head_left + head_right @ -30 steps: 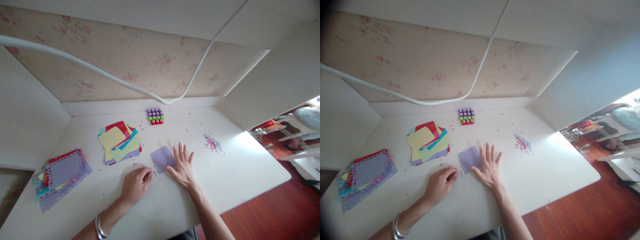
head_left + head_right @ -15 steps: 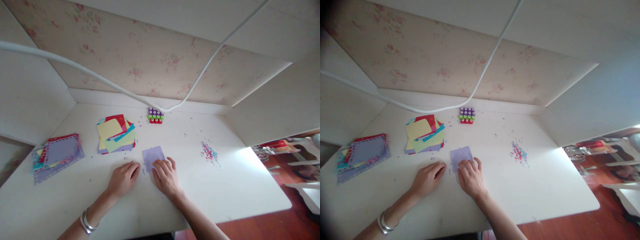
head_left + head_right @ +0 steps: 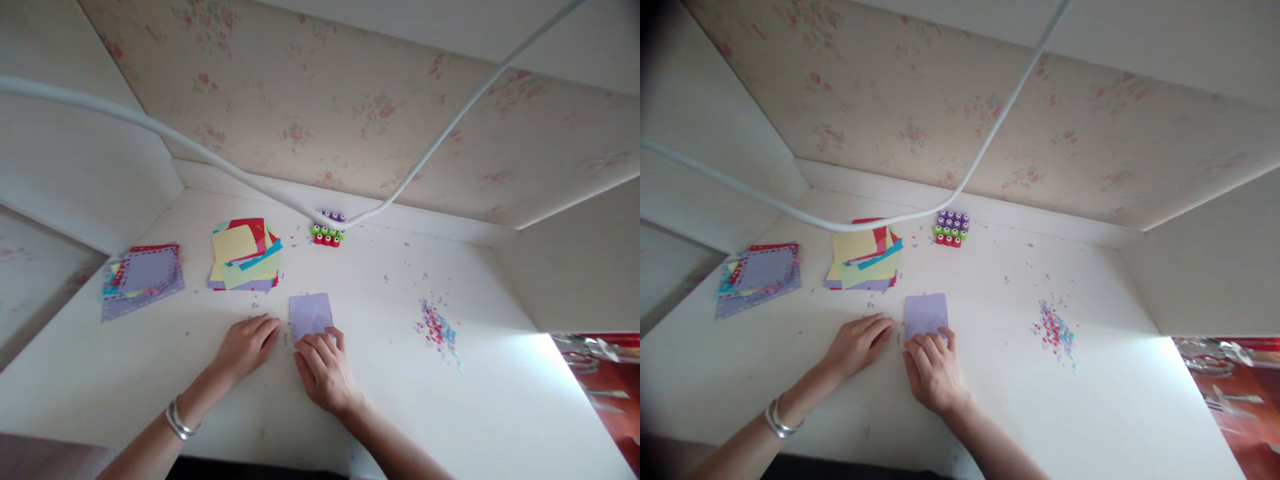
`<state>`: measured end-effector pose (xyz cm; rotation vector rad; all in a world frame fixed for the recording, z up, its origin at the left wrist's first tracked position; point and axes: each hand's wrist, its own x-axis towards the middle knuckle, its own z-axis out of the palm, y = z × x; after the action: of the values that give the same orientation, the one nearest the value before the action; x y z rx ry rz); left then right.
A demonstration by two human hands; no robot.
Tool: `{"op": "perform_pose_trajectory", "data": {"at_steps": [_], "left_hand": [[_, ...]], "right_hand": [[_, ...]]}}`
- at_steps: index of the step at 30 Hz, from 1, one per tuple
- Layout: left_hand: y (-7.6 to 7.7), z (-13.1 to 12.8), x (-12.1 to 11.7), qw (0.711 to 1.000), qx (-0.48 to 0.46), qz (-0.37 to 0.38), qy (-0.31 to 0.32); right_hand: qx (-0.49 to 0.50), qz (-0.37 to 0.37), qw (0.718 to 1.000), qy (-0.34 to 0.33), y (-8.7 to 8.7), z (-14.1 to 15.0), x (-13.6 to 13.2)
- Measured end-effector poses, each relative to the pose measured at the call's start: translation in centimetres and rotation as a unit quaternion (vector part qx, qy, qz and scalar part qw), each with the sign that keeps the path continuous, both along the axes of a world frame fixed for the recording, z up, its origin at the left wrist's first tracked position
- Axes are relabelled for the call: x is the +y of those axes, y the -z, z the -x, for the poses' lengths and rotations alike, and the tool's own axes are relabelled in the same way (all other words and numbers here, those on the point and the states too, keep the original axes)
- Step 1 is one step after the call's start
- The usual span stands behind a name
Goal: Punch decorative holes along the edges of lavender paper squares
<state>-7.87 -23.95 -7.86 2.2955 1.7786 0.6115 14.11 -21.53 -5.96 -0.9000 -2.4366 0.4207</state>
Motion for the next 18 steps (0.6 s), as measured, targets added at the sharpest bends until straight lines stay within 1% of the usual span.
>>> {"op": "perform_pose_trajectory", "data": {"at_steps": [4, 8, 12, 15, 17, 18], "left_hand": [[-0.1, -0.1, -0.2, 1.0, 0.015, -0.006, 0.004], [-0.4, -0.1, -0.6, 0.999, 0.027, -0.001, 0.023], [-0.6, 0.0, -1.0, 0.999, 0.015, 0.012, 0.041], [-1.1, 0.8, -1.4, 0.997, -0.038, 0.033, 0.059], [-1.9, 2.0, -1.9, 0.994, -0.074, 0.053, 0.068], [-2.5, 2.9, -2.3, 0.992, -0.086, 0.064, 0.067]], "right_hand": [[0.009, 0.013, 1.0, 0.016, -0.3, 0.0, 0.2], [0.015, 0.013, 1.0, 0.023, -0.4, 0.0, 0.3], [0.032, 0.004, 0.998, 0.055, 0.2, -0.1, 0.2], [0.066, 0.02, 0.992, 0.103, 0.9, -0.1, 0.2], [0.109, 0.072, 0.976, 0.171, 0.6, -0.1, 0.1], [0.133, 0.109, 0.963, 0.206, 0.0, -0.3, -0.1]]}}
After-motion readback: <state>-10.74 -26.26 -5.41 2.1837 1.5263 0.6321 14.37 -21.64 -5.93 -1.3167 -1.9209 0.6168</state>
